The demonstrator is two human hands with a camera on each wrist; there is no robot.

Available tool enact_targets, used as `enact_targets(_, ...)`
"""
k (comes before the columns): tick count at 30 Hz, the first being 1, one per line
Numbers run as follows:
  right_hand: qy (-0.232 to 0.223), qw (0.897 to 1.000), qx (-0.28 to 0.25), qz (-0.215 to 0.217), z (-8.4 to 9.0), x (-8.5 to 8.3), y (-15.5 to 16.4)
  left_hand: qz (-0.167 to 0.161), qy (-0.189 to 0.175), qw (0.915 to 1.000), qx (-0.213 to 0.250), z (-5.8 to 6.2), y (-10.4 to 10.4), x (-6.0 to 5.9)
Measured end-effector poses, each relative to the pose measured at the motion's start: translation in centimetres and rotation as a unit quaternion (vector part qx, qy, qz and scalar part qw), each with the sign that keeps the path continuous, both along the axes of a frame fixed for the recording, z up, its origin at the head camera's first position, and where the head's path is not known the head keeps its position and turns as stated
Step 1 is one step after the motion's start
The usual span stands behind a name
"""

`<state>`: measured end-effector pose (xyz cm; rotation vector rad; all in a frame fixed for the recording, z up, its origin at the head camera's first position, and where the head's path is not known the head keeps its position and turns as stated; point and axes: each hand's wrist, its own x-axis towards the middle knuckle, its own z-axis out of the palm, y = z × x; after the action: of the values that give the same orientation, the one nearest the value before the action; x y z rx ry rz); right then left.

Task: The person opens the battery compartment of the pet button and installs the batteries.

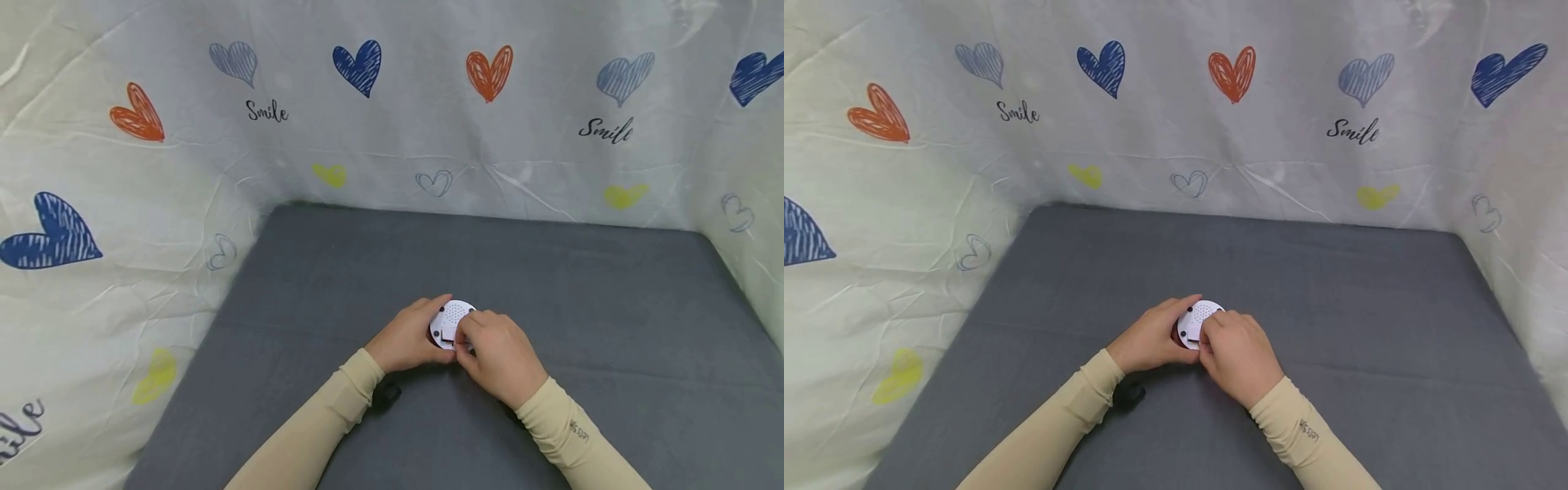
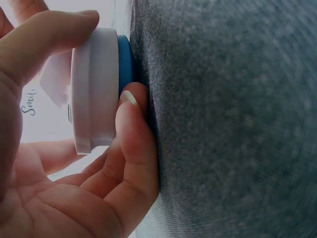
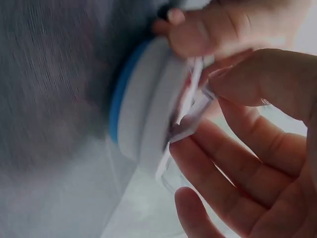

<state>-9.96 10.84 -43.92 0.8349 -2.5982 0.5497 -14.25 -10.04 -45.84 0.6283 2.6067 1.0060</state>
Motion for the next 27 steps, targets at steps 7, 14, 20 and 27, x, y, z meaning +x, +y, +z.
enact_targets(7,0.003,1.0,0.002,-0.007,-0.8,0.1,-0.4,0.005,-0.003,1.0,-0.004,-0.1,0.2,-0.1)
enact_targets(14,0.001,1.0,0.006,-0.01,-0.9,-0.1,-0.4,0.004,-0.005,1.0,-0.006,-0.1,0.3,-0.1)
enact_targets(20,-0.017,1.0,0.001,-0.007,-0.8,-0.3,-0.2,0.005,-0.003,0.9999,-0.01,-0.1,0.3,-0.1)
enact_targets(27,-0.051,0.997,-0.052,-0.037,-0.9,-0.8,0.6,0.006,-0.005,0.9999,-0.016,-0.1,0.5,-0.1)
